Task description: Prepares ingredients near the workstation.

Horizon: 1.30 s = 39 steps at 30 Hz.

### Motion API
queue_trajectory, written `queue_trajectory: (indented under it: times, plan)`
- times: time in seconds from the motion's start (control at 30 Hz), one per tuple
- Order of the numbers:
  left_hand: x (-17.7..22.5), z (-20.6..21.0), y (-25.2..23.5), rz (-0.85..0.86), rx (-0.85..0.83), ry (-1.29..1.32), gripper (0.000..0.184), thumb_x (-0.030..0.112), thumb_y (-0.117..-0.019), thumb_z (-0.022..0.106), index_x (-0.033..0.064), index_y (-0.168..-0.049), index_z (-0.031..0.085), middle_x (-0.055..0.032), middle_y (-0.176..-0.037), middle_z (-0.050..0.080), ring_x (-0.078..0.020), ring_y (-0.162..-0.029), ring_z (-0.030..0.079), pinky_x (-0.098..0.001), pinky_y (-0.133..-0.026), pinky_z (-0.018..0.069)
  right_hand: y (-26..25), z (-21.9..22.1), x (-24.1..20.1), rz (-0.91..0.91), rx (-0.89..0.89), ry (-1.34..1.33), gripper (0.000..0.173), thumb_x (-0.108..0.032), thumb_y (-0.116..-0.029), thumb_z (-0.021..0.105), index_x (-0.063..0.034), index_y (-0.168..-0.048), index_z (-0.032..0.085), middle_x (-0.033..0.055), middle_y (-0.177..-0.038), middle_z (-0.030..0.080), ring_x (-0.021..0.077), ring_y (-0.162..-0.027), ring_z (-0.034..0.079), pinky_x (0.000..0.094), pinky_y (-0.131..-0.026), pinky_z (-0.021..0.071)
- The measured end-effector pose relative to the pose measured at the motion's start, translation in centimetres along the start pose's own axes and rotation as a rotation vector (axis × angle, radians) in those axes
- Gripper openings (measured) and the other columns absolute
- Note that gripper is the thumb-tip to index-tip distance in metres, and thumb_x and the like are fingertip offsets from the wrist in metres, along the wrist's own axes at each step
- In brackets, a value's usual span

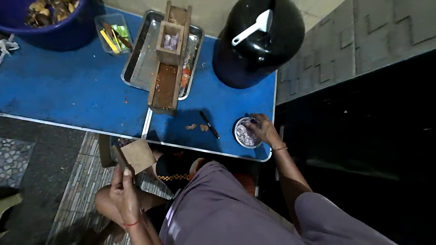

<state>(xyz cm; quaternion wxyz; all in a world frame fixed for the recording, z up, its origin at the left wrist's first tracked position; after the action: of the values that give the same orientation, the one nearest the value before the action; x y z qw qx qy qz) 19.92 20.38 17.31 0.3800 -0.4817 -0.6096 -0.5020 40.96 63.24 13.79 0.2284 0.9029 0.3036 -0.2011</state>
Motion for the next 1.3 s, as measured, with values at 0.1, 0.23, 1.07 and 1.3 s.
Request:
queue_trajectory:
  times: [0.1,0.23,1.07,1.3]
  plan:
    - [-0.1,0.0,0.4,0.009,0.018,0.046,0.043,0.016,-0.1053,0.049,-0.0095,-0.139,0.051,-0.0077,-0.129,0.064,0.0023,-0.104,0.063,-0.0194,-0.093,0.0526,-0.9,2.2,1.3,-0.031,0.0,0.041,0.06,-0.034,-0.0955,0.074,-0.0003,-0.142,0.055,0.0303,-0.145,0.05,0.049,-0.131,0.051,0.0641,-0.107,0.0431]
    - [-0.7,-0.4,0.6,0.025,0.006,0.044,0.043,0.016,-0.1055,0.047,-0.0089,-0.14,0.051,-0.0074,-0.127,0.065,0.0013,-0.101,0.064,-0.0204,-0.092,0.0533,-0.9,3.7,1.3,-0.015,0.004,0.185,0.065,-0.038,-0.0897,0.079,-0.0059,-0.142,0.057,0.0281,-0.149,0.046,0.0505,-0.134,0.046,0.0655,-0.105,0.0435]
    - [-1.1,-0.5,0.6,0.031,-0.003,0.044,0.041,0.015,-0.1053,0.047,-0.0079,-0.139,0.052,-0.0038,-0.123,0.067,0.0019,-0.097,0.065,-0.0196,-0.086,0.0551,1.1,1.3,3.3,-0.02,-0.102,0.082,0.042,-0.016,-0.0968,0.071,-0.002,-0.136,0.064,0.0277,-0.138,0.057,0.0433,-0.128,0.056,0.0585,-0.109,0.0449]
    - [-1.2,-0.5,0.6,0.014,-0.005,0.058,0.042,0.015,-0.1057,0.047,-0.0079,-0.141,0.05,-0.0063,-0.127,0.066,-0.0004,-0.099,0.066,-0.0215,-0.088,0.0559,1.7,3.7,1.9,0.009,-0.108,0.263,0.07,-0.025,-0.0858,0.08,-0.012,-0.149,0.053,0.0286,-0.153,0.043,0.0525,-0.134,0.047,0.0643,-0.106,0.0451]
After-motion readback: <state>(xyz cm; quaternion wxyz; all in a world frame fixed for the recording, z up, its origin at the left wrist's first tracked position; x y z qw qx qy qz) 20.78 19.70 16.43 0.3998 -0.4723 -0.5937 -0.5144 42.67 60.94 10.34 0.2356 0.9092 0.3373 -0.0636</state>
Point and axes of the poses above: each hand's wrist, its own y-axis away from the middle knuckle, its own z-axis out of the palm, x = y × z, the point moved 1 cm from there along -y, towards the middle knuckle
